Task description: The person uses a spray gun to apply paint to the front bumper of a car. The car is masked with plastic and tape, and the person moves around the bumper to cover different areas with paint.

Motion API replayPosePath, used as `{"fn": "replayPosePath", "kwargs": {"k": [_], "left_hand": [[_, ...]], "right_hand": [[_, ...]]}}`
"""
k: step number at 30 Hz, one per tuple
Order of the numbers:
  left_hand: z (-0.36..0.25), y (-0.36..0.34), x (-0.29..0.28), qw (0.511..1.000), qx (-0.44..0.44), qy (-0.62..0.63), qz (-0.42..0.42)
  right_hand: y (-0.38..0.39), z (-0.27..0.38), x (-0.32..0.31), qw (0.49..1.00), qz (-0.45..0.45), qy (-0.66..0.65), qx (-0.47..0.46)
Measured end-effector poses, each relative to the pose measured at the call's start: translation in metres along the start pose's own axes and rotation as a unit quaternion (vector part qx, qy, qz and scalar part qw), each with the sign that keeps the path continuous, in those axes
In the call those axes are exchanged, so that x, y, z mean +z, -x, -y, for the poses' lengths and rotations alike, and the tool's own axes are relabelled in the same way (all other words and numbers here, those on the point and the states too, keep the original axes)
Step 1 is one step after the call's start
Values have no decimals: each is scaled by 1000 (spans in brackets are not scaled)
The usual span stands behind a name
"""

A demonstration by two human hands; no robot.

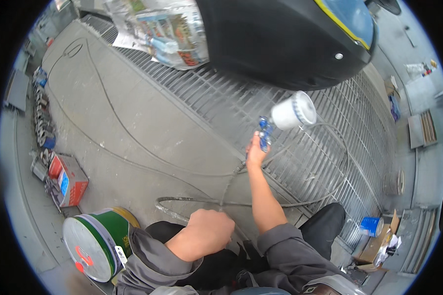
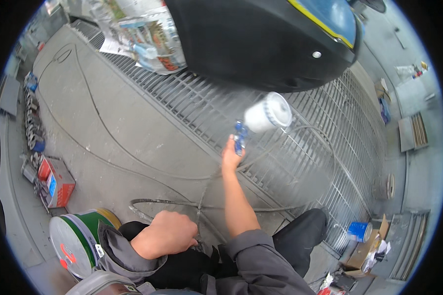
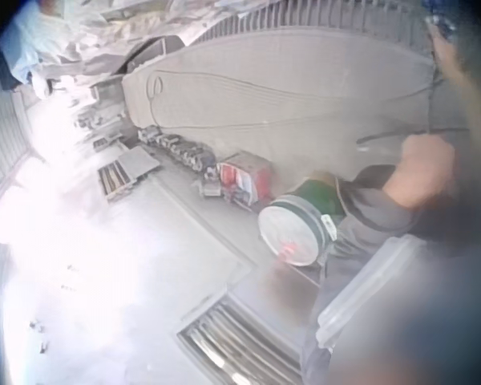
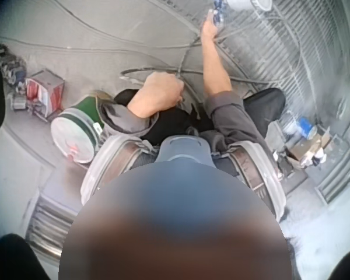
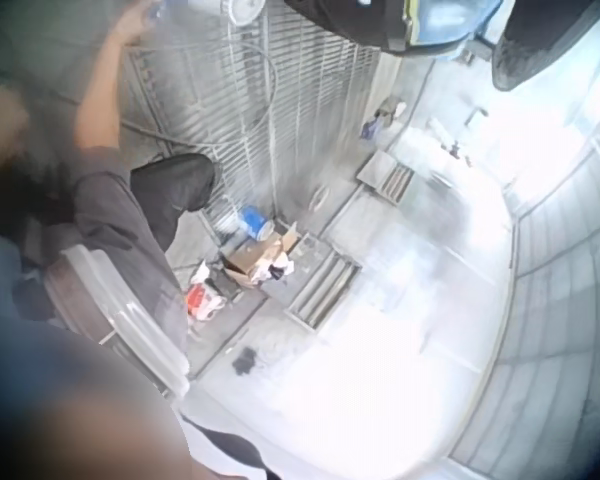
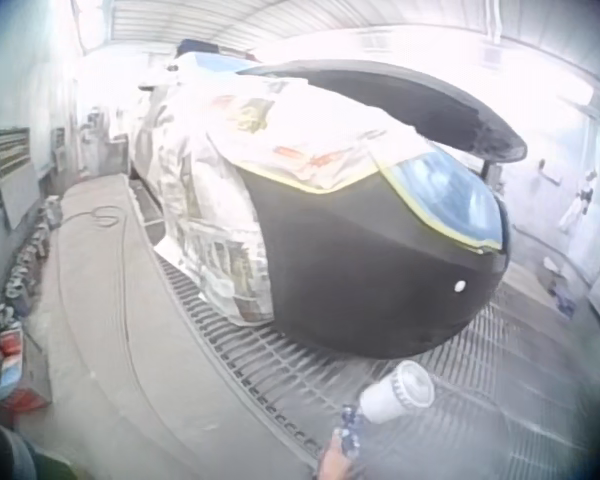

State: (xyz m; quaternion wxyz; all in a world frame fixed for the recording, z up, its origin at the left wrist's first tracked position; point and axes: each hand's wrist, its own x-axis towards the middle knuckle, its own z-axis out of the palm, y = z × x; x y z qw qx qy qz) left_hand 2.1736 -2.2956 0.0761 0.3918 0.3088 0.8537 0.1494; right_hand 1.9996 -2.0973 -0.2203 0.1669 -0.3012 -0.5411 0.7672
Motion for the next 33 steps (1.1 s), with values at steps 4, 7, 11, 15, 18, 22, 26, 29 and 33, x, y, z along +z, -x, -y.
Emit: {"fn": "replayPosePath", "kwargs": {"k": [4,7,11,15,18,22,26,29,33], "left_hand": [[11,4,7,1000,-7,12,-27],[28,20,21,996,-52,41,-54],[35,17,23,995,-41,28,-92],[48,6,23,997,1,20,-79],[50,-4,16,998,27,5,-48],[46,-29,9,998,63,-26,-7],[42,-40,7,997,65,-44,26],[41,-39,0,996,67,-27,54],[41,-36,-1,997,20,-18,78]], "right_hand": [[3,-35,60,976,100,116,-152],[56,-20,135,935,183,224,-208],[46,1,149,894,213,275,-282],[28,20,90,928,127,249,-248],[2,43,12,967,55,157,-194],[-23,92,-89,975,-76,88,-190],[5,112,-76,968,-74,139,-195],[29,112,-10,948,13,206,-242],[54,108,83,937,144,203,-244]]}}
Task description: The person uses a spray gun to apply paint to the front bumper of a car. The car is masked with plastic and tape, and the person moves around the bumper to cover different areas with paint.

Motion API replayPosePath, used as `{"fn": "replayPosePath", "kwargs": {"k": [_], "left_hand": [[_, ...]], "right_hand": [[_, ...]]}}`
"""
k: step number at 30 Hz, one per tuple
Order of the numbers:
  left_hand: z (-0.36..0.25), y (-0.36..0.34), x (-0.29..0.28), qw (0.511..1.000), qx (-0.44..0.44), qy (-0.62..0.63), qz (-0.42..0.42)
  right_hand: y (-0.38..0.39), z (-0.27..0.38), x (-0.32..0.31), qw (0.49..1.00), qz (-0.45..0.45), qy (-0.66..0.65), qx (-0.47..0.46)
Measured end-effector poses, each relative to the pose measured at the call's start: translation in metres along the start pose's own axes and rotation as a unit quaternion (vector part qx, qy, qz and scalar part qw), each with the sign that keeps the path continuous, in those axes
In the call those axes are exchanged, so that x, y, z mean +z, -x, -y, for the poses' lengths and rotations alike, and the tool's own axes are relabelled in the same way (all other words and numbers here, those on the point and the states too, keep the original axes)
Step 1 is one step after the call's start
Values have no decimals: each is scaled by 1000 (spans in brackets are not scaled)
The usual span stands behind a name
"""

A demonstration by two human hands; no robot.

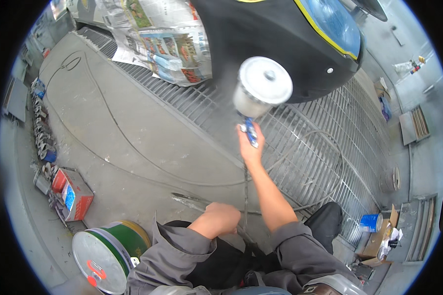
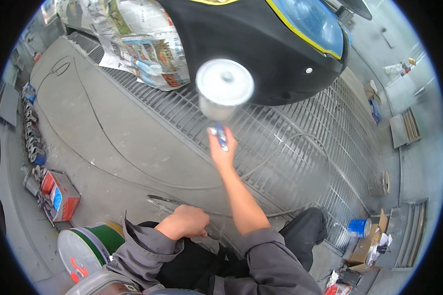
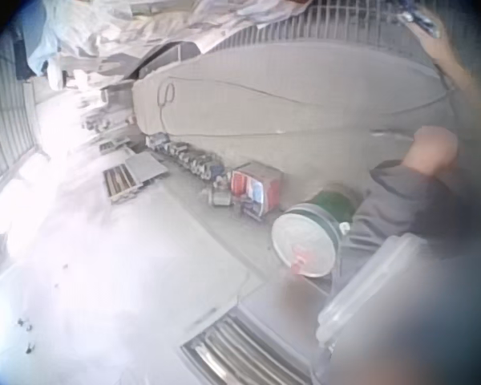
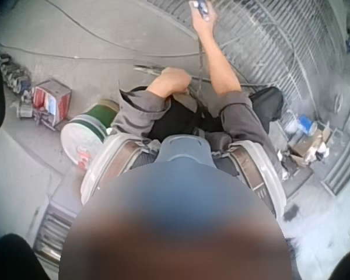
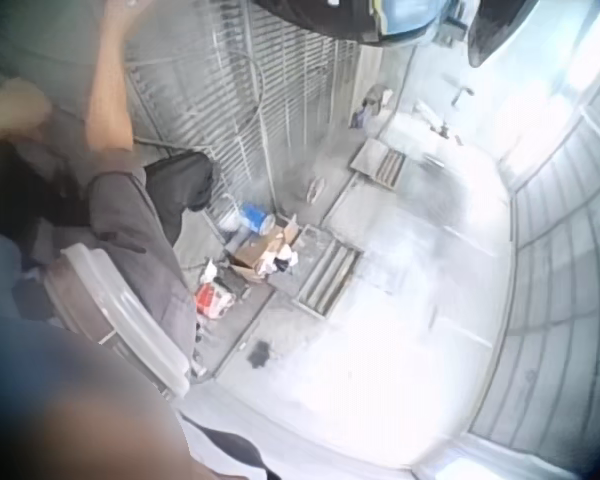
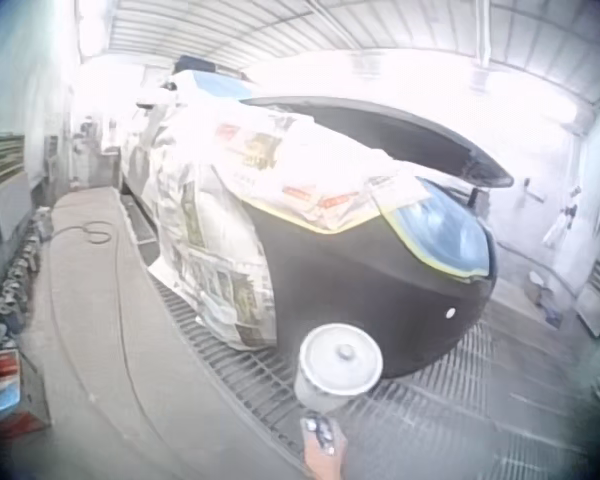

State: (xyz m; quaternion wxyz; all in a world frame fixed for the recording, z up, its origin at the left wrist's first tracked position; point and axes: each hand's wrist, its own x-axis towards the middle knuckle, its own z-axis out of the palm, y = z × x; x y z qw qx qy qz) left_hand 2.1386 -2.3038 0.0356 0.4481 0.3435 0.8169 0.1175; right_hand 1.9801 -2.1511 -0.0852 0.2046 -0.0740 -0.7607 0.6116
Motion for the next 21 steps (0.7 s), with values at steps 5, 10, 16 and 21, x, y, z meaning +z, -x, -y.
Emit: {"fn": "replayPosePath", "kwargs": {"k": [5,10,16,21], "left_hand": [[14,1,20,999,-34,22,-23],[13,-6,12,1000,-13,16,12],[15,-35,1,993,49,27,107],[15,-60,1,985,72,40,152]], "right_hand": [[-17,65,65,995,95,-3,-17],[-47,74,24,998,59,-26,-9],[-43,71,-128,997,-46,-39,42],[-29,79,-231,978,-193,-58,51]]}}
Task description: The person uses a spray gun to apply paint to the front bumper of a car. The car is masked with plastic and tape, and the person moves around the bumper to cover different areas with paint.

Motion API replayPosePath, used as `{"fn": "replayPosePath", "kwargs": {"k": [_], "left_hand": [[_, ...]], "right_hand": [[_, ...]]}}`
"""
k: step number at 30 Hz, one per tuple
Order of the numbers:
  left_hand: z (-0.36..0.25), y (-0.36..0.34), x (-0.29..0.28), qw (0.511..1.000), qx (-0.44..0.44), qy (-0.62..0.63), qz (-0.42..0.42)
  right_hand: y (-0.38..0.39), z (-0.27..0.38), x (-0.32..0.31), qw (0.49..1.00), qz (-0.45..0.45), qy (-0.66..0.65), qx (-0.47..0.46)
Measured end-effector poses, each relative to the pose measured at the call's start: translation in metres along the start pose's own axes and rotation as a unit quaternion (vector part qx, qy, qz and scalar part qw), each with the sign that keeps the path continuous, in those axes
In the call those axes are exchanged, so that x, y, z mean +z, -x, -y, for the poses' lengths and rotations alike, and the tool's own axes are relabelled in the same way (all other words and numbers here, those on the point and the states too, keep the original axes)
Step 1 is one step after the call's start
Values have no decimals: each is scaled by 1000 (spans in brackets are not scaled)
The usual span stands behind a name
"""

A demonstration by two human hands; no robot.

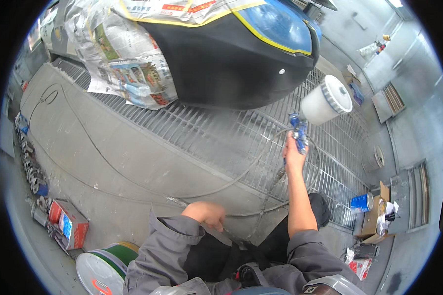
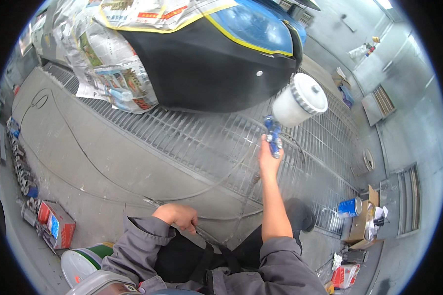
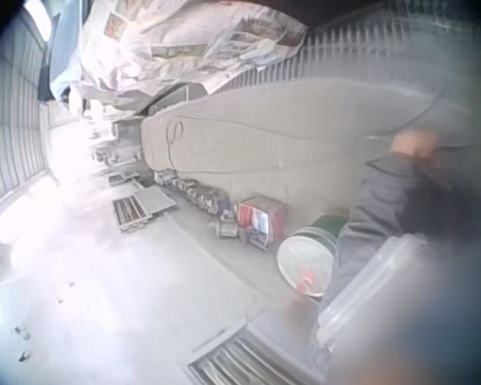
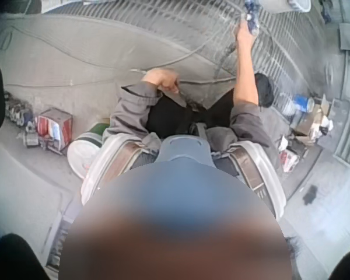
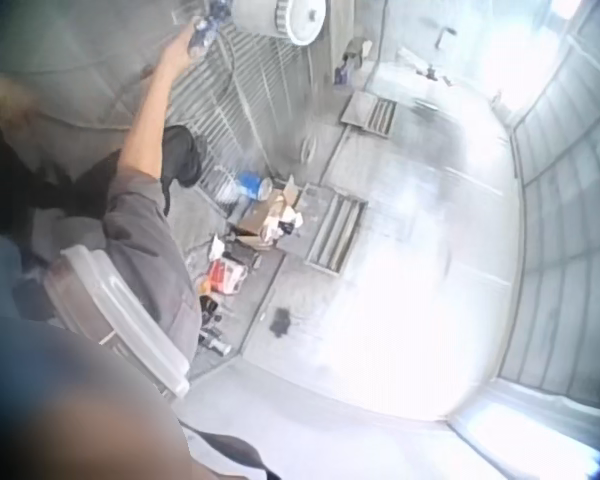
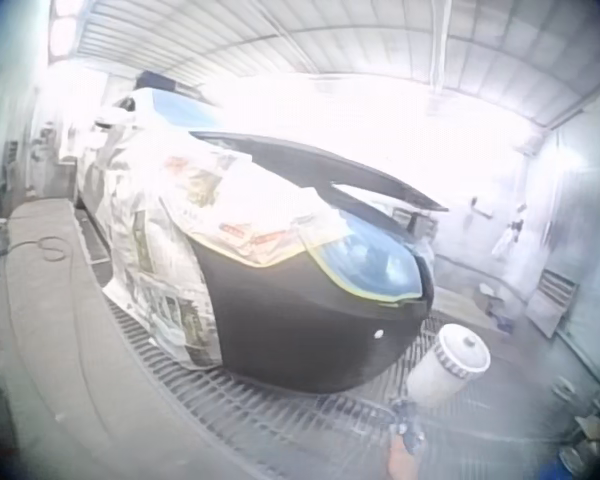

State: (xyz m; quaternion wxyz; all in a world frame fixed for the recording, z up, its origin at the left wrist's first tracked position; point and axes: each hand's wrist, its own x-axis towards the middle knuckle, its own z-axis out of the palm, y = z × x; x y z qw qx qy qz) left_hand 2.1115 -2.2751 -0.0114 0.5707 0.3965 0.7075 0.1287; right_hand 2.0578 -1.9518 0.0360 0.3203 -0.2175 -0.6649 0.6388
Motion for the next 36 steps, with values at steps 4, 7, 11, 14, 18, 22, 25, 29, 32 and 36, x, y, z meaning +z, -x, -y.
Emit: {"fn": "replayPosePath", "kwargs": {"k": [4,7,11,14,18,22,25,29,32,36], "left_hand": [[-3,-9,-2,999,18,-46,15],[6,-7,5,999,8,-46,7],[8,4,15,999,-22,-4,-23],[16,8,22,998,-51,22,-24],[36,14,37,990,-34,49,-131],[39,6,38,974,8,12,-227],[47,3,40,957,54,-7,-286],[34,14,25,980,46,95,-171],[14,28,12,991,25,83,-106],[1,16,3,996,31,81,-35]], "right_hand": [[-32,3,-39,992,-97,66,-50],[-19,24,8,991,-55,94,-82],[11,41,115,986,78,52,-140],[39,64,204,977,140,70,-146],[71,104,296,963,228,70,-128],[65,121,354,944,297,7,-142],[64,141,363,941,322,-32,-98],[44,148,311,955,292,-33,-23],[18,150,230,962,265,-66,19],[-21,155,111,982,170,-72,52]]}}
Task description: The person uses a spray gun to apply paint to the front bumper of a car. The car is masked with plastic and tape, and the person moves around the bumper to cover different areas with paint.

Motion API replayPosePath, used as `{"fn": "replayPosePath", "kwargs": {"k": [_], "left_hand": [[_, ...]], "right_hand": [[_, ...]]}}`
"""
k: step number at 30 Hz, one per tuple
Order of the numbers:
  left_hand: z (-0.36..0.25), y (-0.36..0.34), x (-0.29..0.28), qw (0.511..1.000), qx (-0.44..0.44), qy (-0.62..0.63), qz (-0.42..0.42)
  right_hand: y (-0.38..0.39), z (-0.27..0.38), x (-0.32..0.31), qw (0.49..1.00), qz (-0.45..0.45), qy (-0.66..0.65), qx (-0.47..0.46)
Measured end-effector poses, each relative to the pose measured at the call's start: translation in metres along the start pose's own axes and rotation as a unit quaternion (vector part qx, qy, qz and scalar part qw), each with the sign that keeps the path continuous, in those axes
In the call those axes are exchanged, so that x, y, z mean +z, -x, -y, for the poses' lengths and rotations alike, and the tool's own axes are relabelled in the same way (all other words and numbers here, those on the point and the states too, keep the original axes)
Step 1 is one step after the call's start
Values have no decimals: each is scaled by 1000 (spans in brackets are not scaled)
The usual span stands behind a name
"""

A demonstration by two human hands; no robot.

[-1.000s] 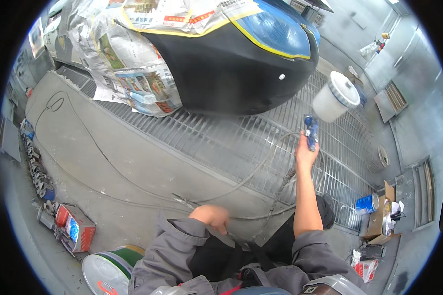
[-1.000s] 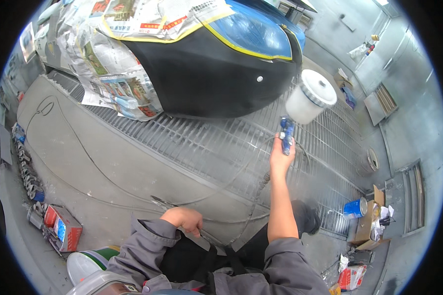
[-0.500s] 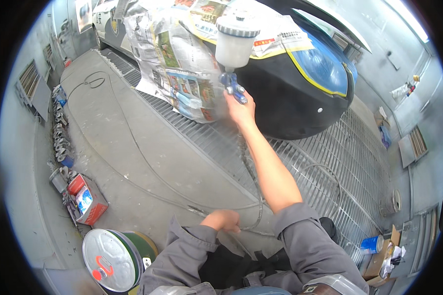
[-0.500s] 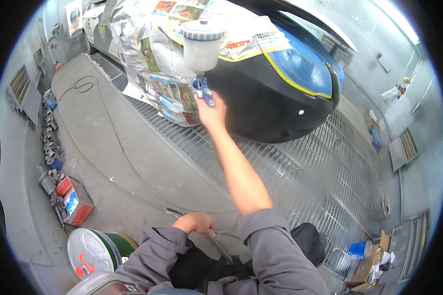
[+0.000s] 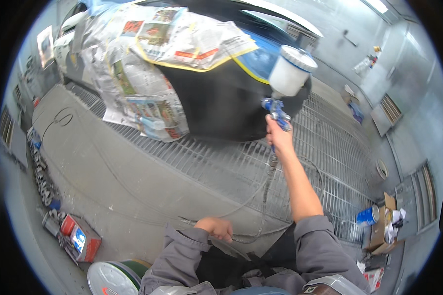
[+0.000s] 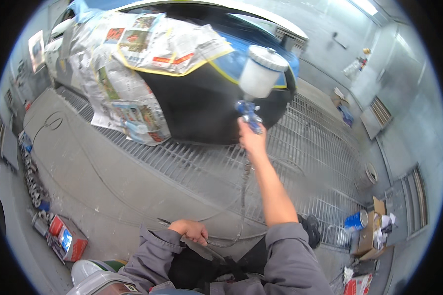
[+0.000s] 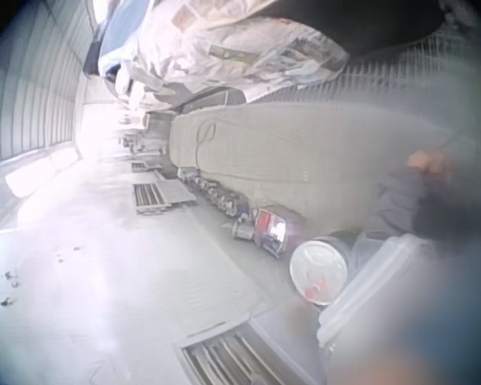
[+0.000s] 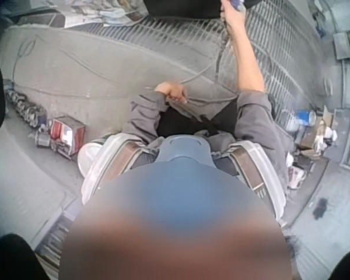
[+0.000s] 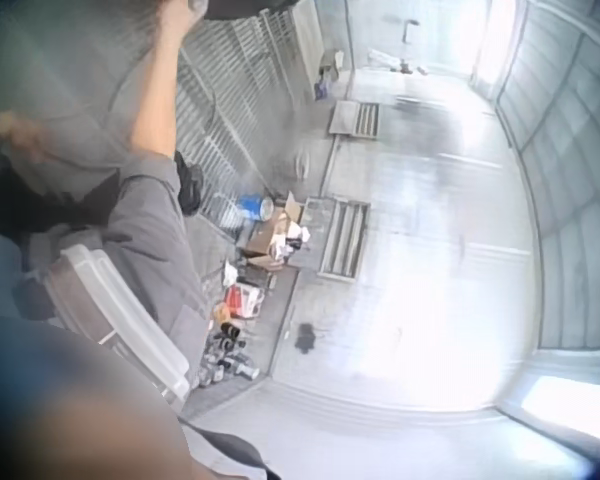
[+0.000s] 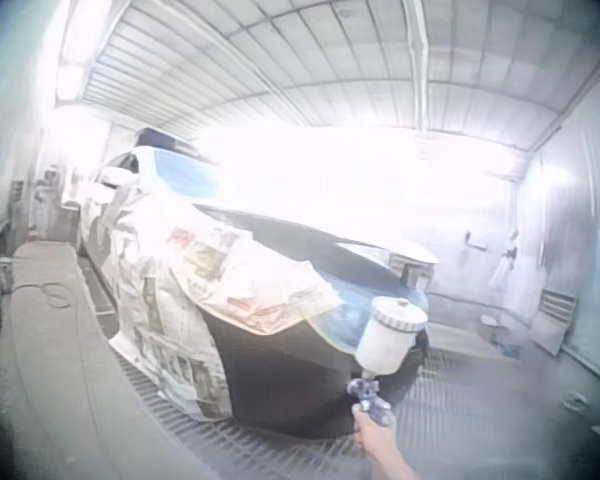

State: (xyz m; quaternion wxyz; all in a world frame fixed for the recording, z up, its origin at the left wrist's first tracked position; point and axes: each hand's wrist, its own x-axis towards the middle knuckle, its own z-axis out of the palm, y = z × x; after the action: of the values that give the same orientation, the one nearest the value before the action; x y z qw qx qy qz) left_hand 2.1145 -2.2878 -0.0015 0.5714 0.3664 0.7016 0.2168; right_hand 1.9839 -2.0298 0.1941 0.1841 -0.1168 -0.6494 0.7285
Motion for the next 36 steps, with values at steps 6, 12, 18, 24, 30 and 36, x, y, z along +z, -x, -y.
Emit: {"fn": "replayPosePath", "kwargs": {"k": [6,12,18,24,30,36], "left_hand": [[2,-36,-1,997,24,25,62],[15,-35,7,997,20,33,62],[15,-13,16,999,-14,48,7],[21,-32,16,985,61,-14,-162],[39,-17,23,958,122,38,-255],[16,-12,5,994,14,103,-32]], "right_hand": [[0,33,-147,974,-208,62,-73],[-18,38,-104,975,-158,113,-104],[-30,3,111,994,36,79,-72],[-61,-8,286,960,87,101,-247],[-3,57,313,969,228,65,-69],[-28,87,214,986,163,22,8]]}}
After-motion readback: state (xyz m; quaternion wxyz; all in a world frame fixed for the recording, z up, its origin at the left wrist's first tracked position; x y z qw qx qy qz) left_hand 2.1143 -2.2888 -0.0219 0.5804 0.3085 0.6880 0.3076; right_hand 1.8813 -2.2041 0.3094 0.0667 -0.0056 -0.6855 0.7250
